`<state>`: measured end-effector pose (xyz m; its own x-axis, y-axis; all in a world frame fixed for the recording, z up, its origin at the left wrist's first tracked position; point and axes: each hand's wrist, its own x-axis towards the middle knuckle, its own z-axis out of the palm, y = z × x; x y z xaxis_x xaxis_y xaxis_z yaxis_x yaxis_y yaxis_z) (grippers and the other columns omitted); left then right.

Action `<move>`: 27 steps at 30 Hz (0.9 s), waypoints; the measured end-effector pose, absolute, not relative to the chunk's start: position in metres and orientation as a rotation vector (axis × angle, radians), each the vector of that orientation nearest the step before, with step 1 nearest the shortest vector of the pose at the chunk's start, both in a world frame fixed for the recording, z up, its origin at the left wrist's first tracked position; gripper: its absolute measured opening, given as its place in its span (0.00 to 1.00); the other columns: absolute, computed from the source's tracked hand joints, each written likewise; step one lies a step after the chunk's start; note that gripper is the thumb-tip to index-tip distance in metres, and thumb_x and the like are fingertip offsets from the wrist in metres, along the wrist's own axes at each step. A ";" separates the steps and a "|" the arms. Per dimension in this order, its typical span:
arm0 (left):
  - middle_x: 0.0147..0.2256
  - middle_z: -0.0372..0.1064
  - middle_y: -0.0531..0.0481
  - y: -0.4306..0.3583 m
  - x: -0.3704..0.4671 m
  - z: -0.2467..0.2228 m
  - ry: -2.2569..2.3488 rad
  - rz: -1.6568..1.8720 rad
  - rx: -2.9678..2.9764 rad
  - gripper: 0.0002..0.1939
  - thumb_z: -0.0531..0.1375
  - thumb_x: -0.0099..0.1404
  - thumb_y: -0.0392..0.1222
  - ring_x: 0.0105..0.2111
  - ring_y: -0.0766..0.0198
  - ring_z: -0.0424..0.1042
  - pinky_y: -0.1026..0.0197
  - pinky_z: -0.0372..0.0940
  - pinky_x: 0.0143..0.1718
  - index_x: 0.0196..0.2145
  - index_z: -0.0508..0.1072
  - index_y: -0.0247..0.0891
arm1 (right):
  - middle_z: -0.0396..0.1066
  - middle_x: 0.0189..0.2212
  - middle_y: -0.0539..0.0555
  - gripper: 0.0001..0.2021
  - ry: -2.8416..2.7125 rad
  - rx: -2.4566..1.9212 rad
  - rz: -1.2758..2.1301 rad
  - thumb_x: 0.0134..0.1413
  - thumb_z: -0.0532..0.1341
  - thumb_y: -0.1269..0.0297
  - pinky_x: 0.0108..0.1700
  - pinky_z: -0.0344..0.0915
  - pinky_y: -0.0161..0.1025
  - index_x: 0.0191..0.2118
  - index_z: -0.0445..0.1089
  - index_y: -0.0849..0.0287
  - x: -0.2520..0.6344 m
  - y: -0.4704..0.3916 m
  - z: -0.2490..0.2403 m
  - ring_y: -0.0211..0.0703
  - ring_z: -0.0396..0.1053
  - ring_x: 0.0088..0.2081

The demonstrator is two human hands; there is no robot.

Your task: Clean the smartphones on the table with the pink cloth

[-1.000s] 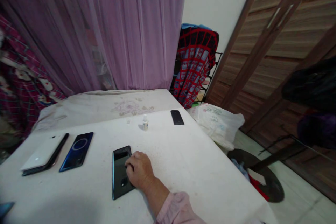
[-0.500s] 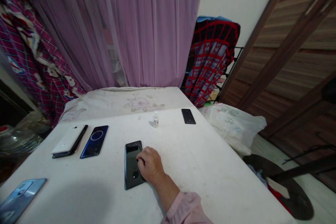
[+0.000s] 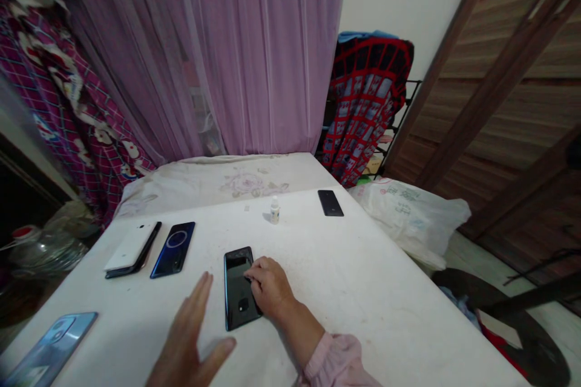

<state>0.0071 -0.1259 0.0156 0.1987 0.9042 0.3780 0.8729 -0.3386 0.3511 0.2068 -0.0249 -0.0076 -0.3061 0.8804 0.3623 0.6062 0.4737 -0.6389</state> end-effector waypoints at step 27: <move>0.58 0.64 0.34 -0.083 0.055 -0.011 1.949 0.391 2.593 0.36 0.57 0.61 0.61 0.57 0.42 0.63 0.33 0.49 0.60 0.57 0.68 0.30 | 0.71 0.37 0.55 0.19 -1.953 -1.223 0.532 0.51 0.55 0.81 0.45 0.65 0.40 0.40 0.78 0.53 0.193 -0.002 -0.013 0.43 0.67 0.42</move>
